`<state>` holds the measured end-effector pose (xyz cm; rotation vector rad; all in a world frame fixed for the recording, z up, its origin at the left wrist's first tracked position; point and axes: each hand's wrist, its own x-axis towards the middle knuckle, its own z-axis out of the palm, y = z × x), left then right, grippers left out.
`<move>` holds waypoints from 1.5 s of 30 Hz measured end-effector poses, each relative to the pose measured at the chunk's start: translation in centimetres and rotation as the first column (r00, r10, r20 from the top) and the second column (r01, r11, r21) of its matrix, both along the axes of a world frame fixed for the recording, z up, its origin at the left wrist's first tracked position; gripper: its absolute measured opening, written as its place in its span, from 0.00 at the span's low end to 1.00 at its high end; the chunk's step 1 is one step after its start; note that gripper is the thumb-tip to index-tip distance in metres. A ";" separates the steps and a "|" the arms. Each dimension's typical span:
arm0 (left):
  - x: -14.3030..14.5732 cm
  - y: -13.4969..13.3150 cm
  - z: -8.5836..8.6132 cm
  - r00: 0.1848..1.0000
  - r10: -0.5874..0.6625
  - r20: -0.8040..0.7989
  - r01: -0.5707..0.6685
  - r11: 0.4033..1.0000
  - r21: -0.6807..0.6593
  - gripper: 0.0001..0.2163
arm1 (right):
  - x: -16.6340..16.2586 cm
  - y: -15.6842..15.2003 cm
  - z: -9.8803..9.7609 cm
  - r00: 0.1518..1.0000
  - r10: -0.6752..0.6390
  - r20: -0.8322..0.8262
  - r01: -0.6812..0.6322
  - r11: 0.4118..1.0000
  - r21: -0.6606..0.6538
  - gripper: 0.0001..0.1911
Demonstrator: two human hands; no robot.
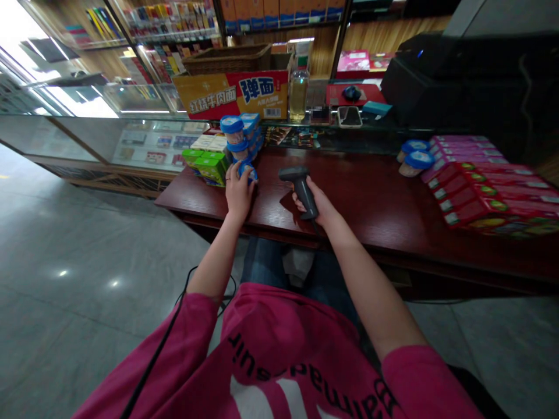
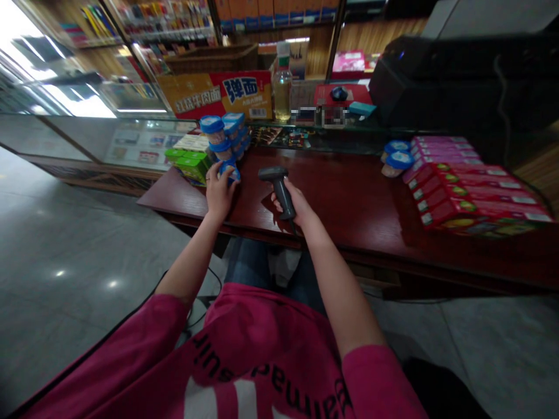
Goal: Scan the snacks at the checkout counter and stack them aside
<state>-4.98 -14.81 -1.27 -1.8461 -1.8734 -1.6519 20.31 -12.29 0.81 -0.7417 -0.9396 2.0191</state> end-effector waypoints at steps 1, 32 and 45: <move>-0.1 0.1 -0.1 1.000 0.003 0.010 -0.003 1.000 -0.019 0.17 | 0.0 0.0 -0.1 1.000 -0.002 -0.003 0.002 1.000 -0.002 0.27; 3.6 11.1 -3.4 0.578 -0.414 0.703 0.538 0.841 0.053 0.30 | 0.3 1.1 -0.7 0.987 -0.100 -0.123 0.090 0.992 -0.085 0.27; 3.8 10.4 -2.7 0.639 -0.354 0.683 0.480 0.877 0.006 0.30 | 0.5 1.2 -0.6 0.980 -0.122 -0.159 0.105 0.988 -0.112 0.27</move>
